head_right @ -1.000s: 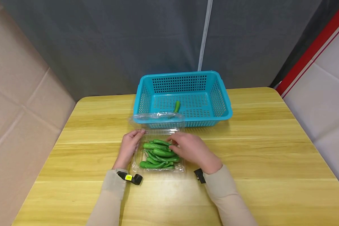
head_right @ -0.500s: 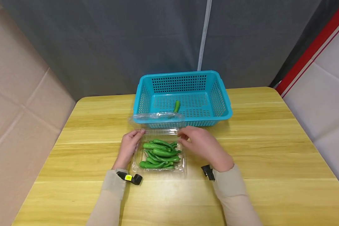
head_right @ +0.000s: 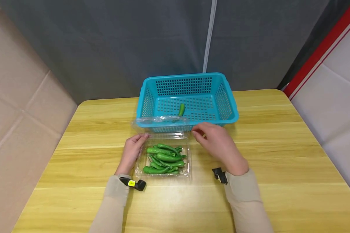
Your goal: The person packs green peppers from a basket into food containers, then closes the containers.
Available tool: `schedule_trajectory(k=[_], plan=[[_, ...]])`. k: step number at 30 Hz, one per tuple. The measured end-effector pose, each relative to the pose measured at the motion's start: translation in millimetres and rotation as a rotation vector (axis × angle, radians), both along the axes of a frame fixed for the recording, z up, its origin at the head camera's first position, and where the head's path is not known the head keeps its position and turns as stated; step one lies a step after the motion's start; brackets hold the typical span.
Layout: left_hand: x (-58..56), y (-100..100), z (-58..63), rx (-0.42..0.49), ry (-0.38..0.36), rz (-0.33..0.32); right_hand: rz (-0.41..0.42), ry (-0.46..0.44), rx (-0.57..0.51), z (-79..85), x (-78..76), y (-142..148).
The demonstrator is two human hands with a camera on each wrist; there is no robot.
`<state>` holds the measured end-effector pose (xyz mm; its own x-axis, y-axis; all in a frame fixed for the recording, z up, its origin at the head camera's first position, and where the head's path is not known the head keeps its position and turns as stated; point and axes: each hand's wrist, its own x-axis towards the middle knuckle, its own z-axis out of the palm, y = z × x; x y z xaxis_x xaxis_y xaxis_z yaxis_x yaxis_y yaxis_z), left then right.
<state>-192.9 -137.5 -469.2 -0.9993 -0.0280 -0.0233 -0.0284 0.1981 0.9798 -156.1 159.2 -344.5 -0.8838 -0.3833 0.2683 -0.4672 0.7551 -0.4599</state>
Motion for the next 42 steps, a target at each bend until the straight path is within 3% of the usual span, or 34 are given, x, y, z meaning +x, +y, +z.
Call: schedule_trajectory(k=[7, 13, 29, 36, 42], plan=[[0.5, -0.1, 1.0, -0.004, 0.004, 0.004, -0.088, 0.238, -0.105, -2.9, -2.2, -4.8], [1.1, 0.8, 1.5, -0.001, 0.005, 0.011, -0.137, 0.283, -0.176, -3.5, -4.8, -6.3], [3.6, 0.7, 4.2, 0.023, 0.005, -0.005, -0.275, 0.064, -0.068, 4.4, -41.9, -24.3], [14.8, 5.6, 34.2, 0.030, -0.025, -0.036, -0.261, -0.076, 0.012, 6.8, -61.1, -28.9], [16.4, 5.9, 35.8, 0.026, -0.033, -0.040, -0.208, -0.251, 0.153, 7.7, -75.8, -32.2]])
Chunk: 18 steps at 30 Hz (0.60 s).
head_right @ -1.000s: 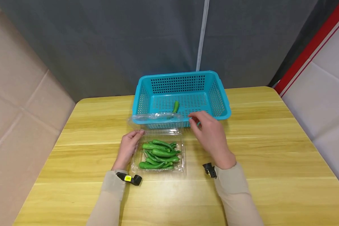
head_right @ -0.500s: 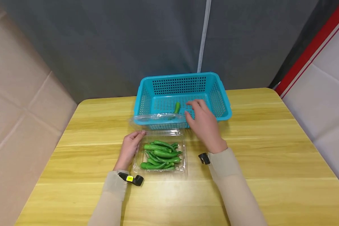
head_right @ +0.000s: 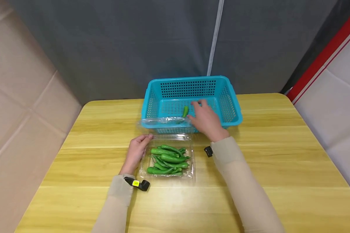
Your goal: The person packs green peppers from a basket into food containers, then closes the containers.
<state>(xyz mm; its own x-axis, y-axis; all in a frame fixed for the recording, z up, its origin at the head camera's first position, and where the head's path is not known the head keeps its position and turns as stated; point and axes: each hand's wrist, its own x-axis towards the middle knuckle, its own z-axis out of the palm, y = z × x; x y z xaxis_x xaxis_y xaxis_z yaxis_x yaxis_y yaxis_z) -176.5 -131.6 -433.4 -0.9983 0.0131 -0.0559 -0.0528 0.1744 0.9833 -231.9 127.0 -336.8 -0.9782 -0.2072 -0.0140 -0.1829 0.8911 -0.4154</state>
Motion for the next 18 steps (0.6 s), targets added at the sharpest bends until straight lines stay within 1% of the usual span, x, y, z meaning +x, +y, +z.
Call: schedule_trajectory(k=[3, 7, 10, 14, 18], plan=[[-0.4, -1.0, 1.1, -0.002, 0.005, 0.001, 0.044, -0.079, 0.038, -1.2, -7.4, -2.4], [-2.1, -2.0, -1.6, 0.002, 0.017, 0.002, 0.105, -0.149, 0.081, -3.6, -16.2, -5.9], [-6.0, -3.0, -11.9, 0.003, 0.010, 0.008, 0.149, -0.189, 0.103, -5.1, -22.2, -8.7], [-10.6, -3.6, -27.3, -0.003, 0.016, 0.019, 0.165, -0.277, 0.119, -5.2, -28.8, -12.8], [-10.8, -3.0, -31.3, -0.016, 0.041, 0.028, 0.180, -0.337, 0.117, -5.3, -34.8, -16.2]])
